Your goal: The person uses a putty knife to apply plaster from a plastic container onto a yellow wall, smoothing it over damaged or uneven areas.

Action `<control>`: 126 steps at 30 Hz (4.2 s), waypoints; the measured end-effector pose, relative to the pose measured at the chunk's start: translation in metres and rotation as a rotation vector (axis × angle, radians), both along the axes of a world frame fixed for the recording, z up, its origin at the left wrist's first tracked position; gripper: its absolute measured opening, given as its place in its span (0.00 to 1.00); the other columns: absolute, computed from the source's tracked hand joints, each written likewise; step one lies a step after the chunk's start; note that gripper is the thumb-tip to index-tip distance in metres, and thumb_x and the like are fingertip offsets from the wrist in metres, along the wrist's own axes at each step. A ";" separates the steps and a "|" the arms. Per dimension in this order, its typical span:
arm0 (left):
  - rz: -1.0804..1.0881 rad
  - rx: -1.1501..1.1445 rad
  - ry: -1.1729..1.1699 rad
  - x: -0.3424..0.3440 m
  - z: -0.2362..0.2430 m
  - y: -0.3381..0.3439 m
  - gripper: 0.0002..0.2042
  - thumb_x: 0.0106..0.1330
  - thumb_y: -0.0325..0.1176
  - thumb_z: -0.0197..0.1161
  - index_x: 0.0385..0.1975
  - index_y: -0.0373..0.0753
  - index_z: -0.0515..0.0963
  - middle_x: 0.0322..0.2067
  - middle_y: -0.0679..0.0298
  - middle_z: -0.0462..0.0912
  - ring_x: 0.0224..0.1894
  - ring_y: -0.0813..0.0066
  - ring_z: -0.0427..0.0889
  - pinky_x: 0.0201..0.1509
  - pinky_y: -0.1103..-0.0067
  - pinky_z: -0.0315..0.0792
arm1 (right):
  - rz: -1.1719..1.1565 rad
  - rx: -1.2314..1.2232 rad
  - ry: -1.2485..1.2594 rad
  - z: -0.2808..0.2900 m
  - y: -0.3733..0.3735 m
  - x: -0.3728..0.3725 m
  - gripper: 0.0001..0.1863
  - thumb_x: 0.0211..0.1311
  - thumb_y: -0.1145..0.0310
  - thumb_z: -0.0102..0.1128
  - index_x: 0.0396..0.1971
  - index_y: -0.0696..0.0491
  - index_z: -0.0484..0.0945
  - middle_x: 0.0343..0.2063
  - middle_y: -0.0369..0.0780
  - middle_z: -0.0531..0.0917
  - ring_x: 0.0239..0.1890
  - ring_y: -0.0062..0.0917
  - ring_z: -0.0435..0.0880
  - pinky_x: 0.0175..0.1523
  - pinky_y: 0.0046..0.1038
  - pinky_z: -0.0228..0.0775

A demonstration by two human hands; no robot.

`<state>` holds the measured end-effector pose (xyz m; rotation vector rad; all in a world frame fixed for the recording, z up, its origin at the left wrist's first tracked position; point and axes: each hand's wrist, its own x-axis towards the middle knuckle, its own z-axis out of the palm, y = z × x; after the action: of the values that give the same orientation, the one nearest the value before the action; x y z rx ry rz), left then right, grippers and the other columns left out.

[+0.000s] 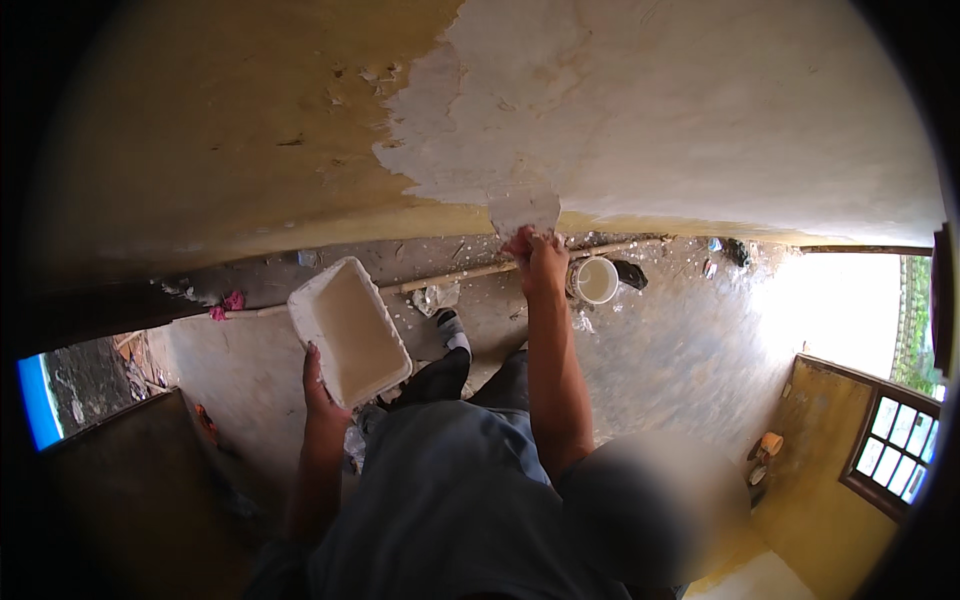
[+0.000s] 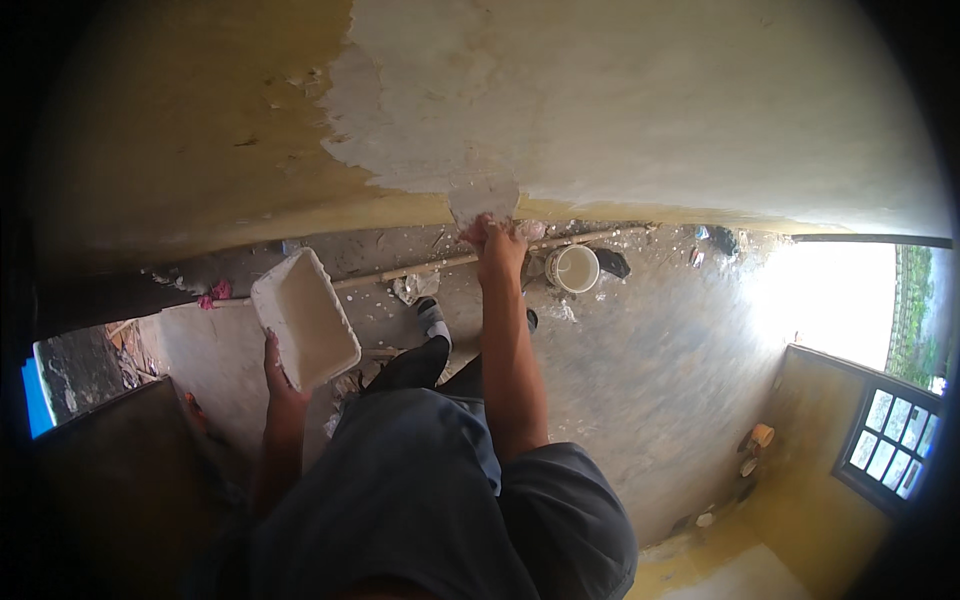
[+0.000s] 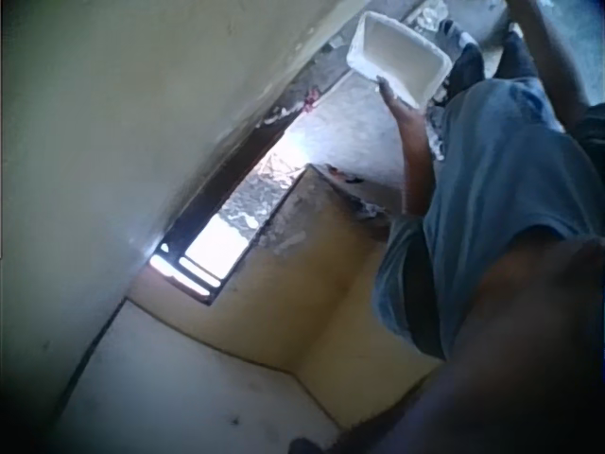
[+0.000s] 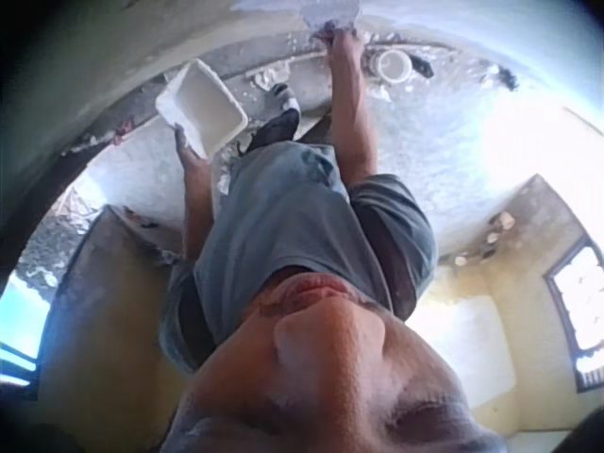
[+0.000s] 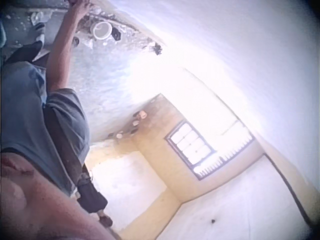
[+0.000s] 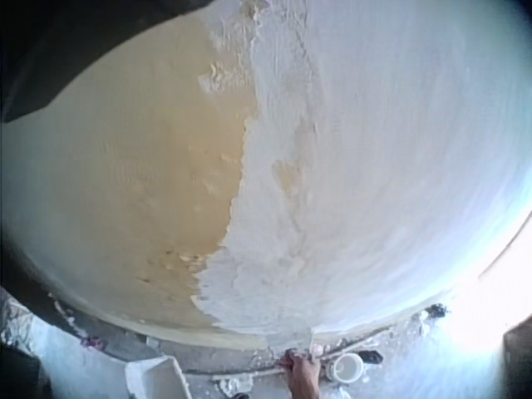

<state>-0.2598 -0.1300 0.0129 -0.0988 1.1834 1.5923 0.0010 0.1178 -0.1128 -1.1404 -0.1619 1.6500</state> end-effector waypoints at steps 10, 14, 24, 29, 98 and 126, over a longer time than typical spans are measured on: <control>-0.160 0.050 -0.118 0.005 0.001 0.014 0.27 0.70 0.47 0.51 0.65 0.40 0.61 0.58 0.59 0.71 0.60 0.60 0.70 0.65 0.62 0.63 | -0.040 0.012 0.022 -0.102 0.047 -0.008 0.02 0.59 0.82 0.51 0.28 0.61 0.71 0.21 0.42 0.75 0.22 0.29 0.76 0.33 0.38 0.79; -0.166 0.071 -0.131 0.008 0.000 0.012 0.27 0.69 0.47 0.51 0.65 0.40 0.61 0.59 0.59 0.71 0.61 0.60 0.70 0.66 0.62 0.63 | -0.050 0.049 -0.126 -0.009 0.037 -0.048 0.03 0.59 0.83 0.50 0.27 0.62 0.73 0.21 0.42 0.75 0.22 0.30 0.77 0.34 0.39 0.82; -0.100 0.023 -0.084 0.008 -0.009 0.010 0.27 0.69 0.47 0.52 0.64 0.40 0.62 0.59 0.58 0.72 0.60 0.59 0.71 0.65 0.62 0.63 | -0.132 0.008 -0.163 -0.037 0.002 0.024 0.06 0.58 0.84 0.51 0.35 0.60 0.72 0.21 0.39 0.75 0.18 0.23 0.75 0.24 0.31 0.76; -0.124 0.033 -0.049 0.006 -0.011 0.018 0.31 0.67 0.48 0.56 0.65 0.39 0.60 0.60 0.57 0.69 0.62 0.58 0.69 0.66 0.60 0.62 | -0.136 0.014 -0.120 -0.072 0.048 0.042 0.08 0.56 0.86 0.49 0.35 0.59 0.68 0.18 0.39 0.72 0.16 0.24 0.72 0.21 0.34 0.75; -0.056 0.053 -0.065 0.008 -0.016 0.014 0.28 0.69 0.49 0.52 0.64 0.42 0.62 0.59 0.60 0.71 0.61 0.60 0.70 0.65 0.61 0.63 | -0.226 0.738 -1.310 -0.017 0.016 0.035 0.06 0.58 0.72 0.62 0.26 0.56 0.75 0.25 0.44 0.77 0.27 0.38 0.76 0.36 0.40 0.68; -0.042 0.029 -0.078 -0.003 -0.018 0.008 0.27 0.69 0.49 0.50 0.64 0.43 0.62 0.59 0.60 0.72 0.60 0.60 0.71 0.64 0.61 0.64 | -0.046 0.303 -2.047 -0.014 0.055 0.070 0.20 0.68 0.55 0.52 0.23 0.55 0.78 0.19 0.44 0.80 0.20 0.36 0.81 0.23 0.36 0.71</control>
<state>-0.2625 -0.1217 -0.0056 -0.1158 1.0954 1.5546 0.0706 0.1725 -0.1267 -2.0482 -1.5150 -0.1924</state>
